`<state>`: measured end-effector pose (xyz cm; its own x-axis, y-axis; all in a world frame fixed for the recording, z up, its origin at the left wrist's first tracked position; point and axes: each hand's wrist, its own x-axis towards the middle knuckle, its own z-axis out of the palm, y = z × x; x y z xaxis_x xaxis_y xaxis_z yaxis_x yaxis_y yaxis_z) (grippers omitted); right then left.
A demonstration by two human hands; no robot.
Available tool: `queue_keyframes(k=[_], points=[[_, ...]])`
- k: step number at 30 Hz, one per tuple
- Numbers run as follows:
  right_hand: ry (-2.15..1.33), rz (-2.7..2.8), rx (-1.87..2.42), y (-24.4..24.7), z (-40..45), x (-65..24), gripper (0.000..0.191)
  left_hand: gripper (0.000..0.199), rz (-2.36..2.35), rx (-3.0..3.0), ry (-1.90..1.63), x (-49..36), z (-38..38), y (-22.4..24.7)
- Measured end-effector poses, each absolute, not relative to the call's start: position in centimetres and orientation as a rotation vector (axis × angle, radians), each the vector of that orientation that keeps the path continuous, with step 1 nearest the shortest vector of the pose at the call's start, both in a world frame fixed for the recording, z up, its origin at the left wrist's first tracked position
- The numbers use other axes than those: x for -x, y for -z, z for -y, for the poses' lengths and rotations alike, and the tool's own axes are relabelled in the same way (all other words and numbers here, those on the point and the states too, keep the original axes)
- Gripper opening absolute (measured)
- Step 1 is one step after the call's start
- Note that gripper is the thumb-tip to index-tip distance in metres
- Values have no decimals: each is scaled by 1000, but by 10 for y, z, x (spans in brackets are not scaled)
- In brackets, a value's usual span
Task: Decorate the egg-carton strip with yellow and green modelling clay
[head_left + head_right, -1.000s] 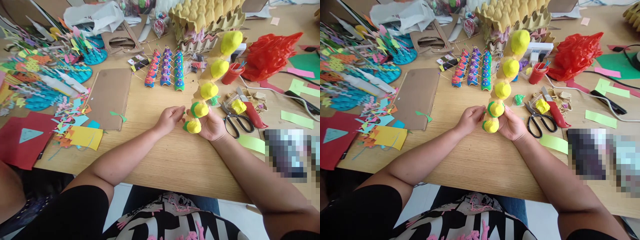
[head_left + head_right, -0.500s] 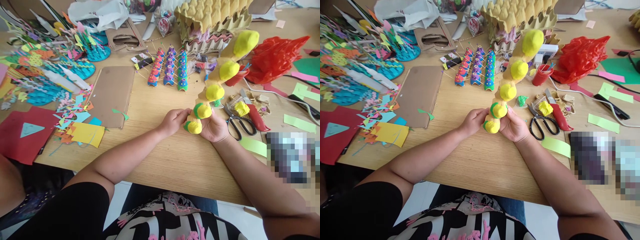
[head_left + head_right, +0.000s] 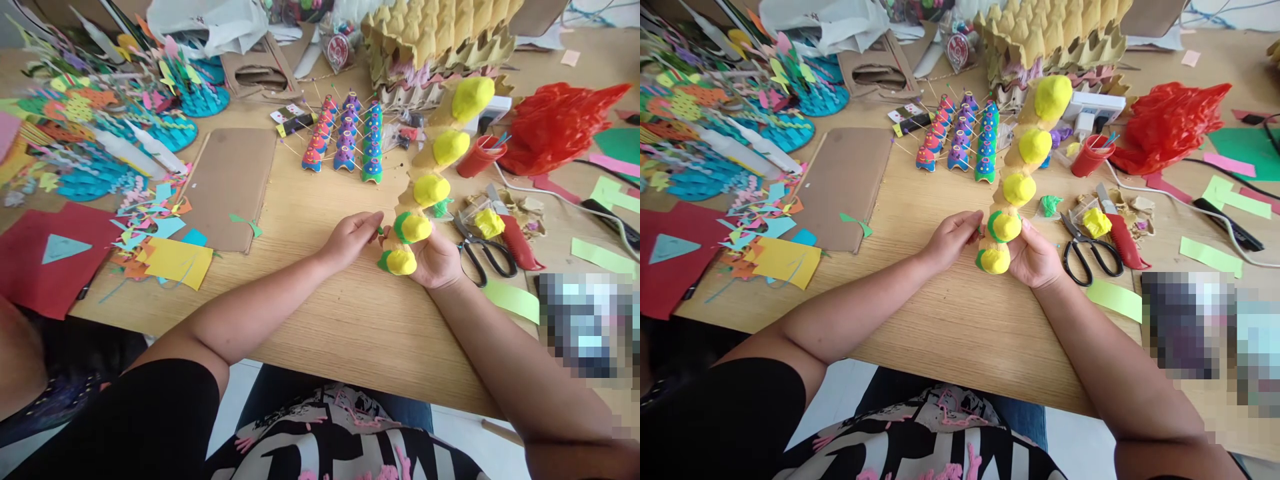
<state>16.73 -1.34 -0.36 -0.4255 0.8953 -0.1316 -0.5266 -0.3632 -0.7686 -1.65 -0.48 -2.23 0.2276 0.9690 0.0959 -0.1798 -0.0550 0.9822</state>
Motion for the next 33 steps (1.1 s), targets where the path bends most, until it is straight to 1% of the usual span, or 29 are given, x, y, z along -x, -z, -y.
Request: queue_keyframes(k=[5,9,18,20,27,33], points=[[-1940,813,623,7,12,-169,25,58,-826,-1274,-1123,16,6,24],[-1959,836,612,7,13,-169,27,52,-898,-1398,-1084,18,10,22],[-2001,906,616,10,10,-172,35,55,-991,-1696,-1082,24,13,14],[-2001,925,629,10,10,-172,33,54,-1010,-1735,-1099,24,13,12],[-1969,910,677,9,10,-169,28,48,-869,-1544,-1073,21,9,14],[-1902,840,703,11,7,-173,25,58,-973,-1325,-1183,21,4,16]])
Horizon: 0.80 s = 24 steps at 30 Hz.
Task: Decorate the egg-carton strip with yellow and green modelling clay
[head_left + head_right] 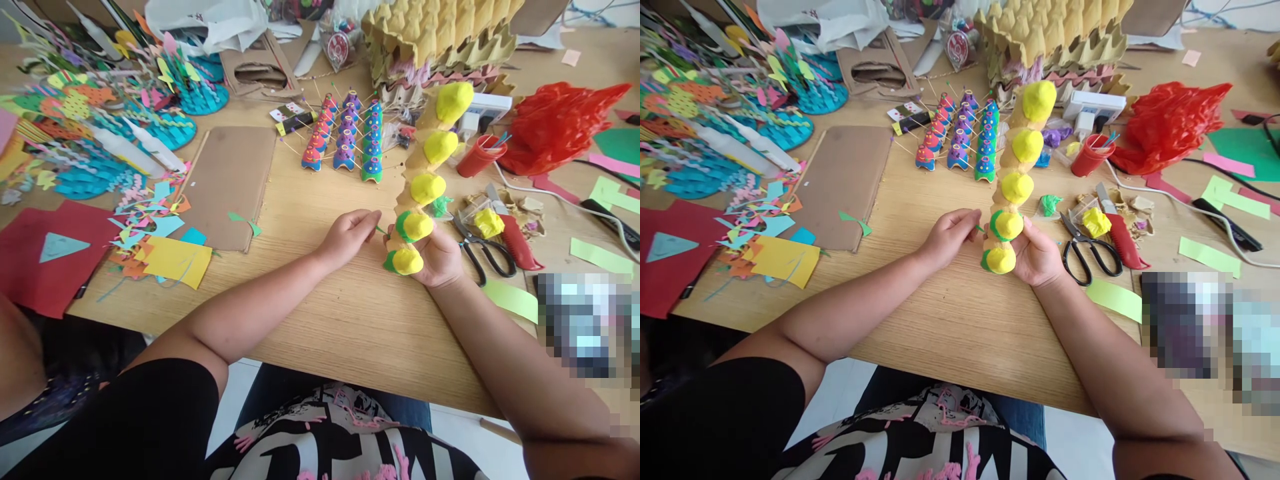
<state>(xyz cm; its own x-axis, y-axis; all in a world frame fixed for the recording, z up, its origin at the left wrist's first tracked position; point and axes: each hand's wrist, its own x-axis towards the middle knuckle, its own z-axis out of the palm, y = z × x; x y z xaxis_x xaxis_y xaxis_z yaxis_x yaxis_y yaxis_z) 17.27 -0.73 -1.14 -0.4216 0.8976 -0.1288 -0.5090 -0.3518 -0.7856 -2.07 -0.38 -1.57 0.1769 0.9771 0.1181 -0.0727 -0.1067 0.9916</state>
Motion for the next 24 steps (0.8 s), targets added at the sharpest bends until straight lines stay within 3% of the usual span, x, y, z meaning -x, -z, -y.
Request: queue_keyframes(k=[6,17,24], points=[[-1726,781,778,11,4,-170,22,68,-976,-1040,-1315,18,1,12],[-1645,761,784,14,0,-167,27,60,-1002,-1026,-1251,18,0,9],[-1673,777,757,14,0,-166,27,68,-1076,-1032,-1227,16,1,3]])
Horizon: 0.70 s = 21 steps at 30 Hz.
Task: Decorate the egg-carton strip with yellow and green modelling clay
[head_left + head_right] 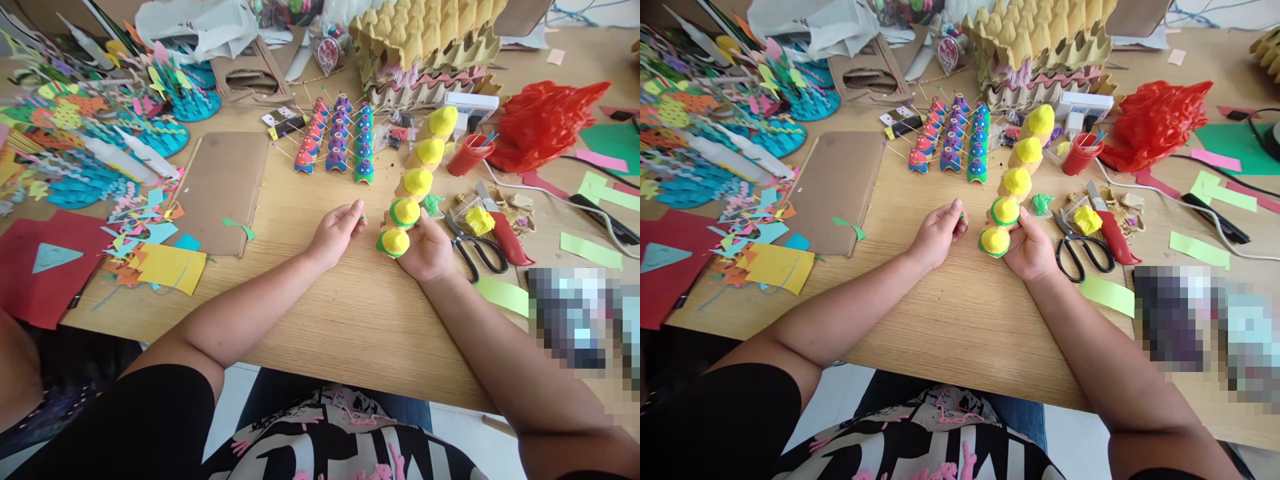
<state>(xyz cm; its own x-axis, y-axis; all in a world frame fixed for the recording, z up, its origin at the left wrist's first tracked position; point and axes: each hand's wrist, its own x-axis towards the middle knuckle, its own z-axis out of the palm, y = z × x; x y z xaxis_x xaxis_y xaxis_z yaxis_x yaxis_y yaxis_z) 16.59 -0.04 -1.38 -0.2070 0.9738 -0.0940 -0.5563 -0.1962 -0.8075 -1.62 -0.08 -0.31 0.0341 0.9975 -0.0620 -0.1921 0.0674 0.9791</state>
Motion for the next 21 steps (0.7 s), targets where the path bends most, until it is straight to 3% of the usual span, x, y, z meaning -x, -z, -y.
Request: queue_keyframes(k=[6,15,21], points=[[-1665,736,790,12,1,-165,21,71,-1033,-1090,-1251,19,-1,12],[-1723,756,761,11,1,-166,27,17,-973,-780,-1266,21,-4,9],[-1708,742,743,13,0,-164,28,15,-903,-623,-1217,20,-3,1]])
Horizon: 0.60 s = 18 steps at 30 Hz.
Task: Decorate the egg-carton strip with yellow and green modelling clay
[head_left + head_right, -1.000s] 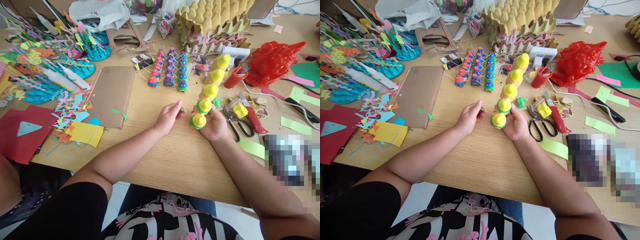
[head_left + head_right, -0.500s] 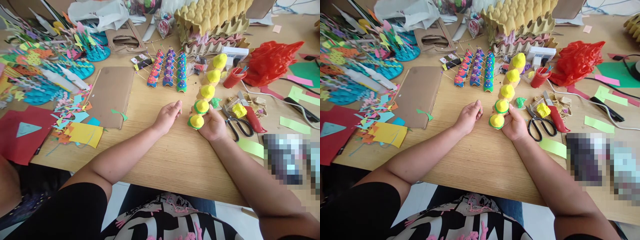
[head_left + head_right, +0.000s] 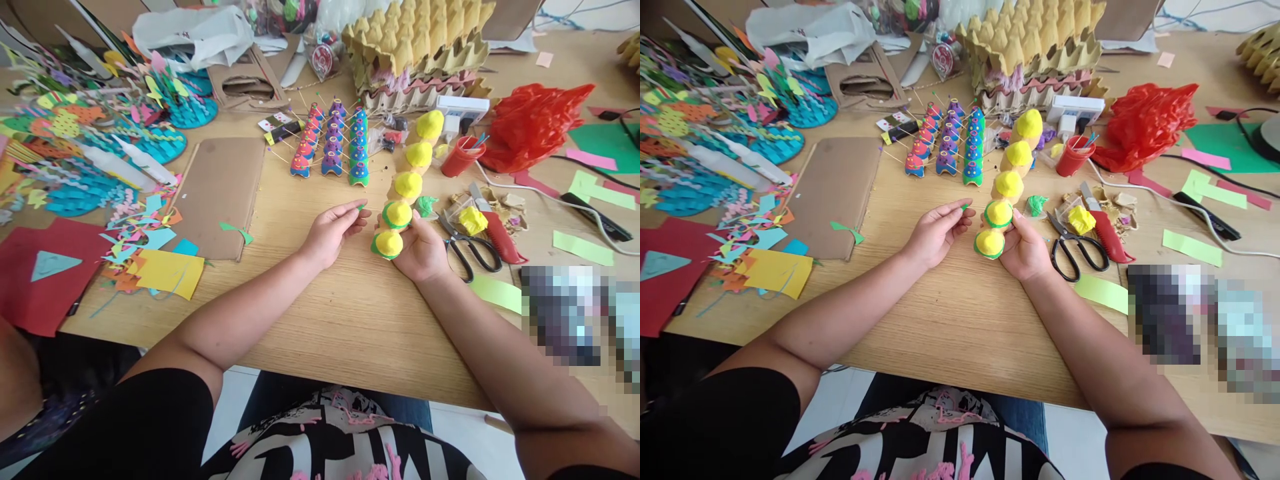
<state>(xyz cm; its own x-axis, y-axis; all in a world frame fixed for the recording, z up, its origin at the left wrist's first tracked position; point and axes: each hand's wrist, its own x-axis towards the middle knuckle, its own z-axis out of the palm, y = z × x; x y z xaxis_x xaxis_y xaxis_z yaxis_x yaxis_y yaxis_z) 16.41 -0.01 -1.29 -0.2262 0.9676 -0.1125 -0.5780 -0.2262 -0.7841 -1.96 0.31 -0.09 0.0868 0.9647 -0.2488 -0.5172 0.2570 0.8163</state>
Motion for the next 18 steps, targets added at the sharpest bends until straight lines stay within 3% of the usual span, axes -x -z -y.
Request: queue_keyframes(k=[10,18], points=[[-1712,729,739,13,0,-163,31,10,-865,-543,-1200,19,-2,1],[-1734,759,692,16,0,-164,32,17,-842,-549,-1236,20,-3,5]])
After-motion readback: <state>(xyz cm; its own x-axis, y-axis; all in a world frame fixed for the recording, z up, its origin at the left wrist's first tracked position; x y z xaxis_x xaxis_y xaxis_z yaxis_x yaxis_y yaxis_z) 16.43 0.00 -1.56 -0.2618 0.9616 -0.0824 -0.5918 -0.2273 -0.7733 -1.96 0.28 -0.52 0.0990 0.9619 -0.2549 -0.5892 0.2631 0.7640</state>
